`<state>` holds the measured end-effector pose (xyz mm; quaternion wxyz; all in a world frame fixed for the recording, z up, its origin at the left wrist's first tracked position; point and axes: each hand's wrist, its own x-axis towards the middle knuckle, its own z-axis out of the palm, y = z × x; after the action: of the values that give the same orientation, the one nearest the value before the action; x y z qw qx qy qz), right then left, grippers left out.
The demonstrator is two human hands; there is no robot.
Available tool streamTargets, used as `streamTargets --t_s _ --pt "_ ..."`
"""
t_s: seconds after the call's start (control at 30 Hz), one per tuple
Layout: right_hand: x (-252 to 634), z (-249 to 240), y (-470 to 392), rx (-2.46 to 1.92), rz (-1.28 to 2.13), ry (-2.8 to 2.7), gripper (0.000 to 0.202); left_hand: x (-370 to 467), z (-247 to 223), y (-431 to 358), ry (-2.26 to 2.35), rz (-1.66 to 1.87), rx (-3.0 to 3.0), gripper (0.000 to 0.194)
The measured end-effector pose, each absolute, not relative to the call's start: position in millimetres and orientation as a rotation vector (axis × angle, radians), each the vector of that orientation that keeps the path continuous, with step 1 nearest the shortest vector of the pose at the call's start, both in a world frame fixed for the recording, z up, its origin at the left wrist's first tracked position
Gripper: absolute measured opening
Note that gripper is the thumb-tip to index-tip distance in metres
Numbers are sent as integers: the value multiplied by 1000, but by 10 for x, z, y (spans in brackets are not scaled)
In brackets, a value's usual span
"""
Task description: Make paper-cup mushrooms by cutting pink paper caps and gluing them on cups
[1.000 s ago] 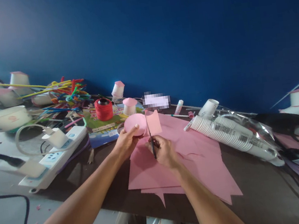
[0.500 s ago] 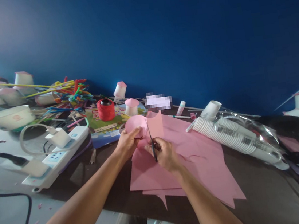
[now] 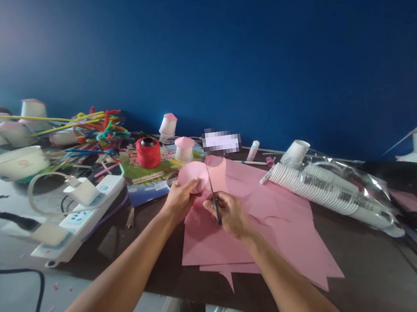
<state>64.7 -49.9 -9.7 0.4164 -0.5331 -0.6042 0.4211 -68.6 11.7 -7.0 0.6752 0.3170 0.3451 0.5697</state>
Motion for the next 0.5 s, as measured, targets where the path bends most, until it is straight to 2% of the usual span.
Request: streamTargets --t_s 0.5 --pt "666 -149 -456 -1311 984 -1564 35 -664 -199 140 778 1240 793 26"
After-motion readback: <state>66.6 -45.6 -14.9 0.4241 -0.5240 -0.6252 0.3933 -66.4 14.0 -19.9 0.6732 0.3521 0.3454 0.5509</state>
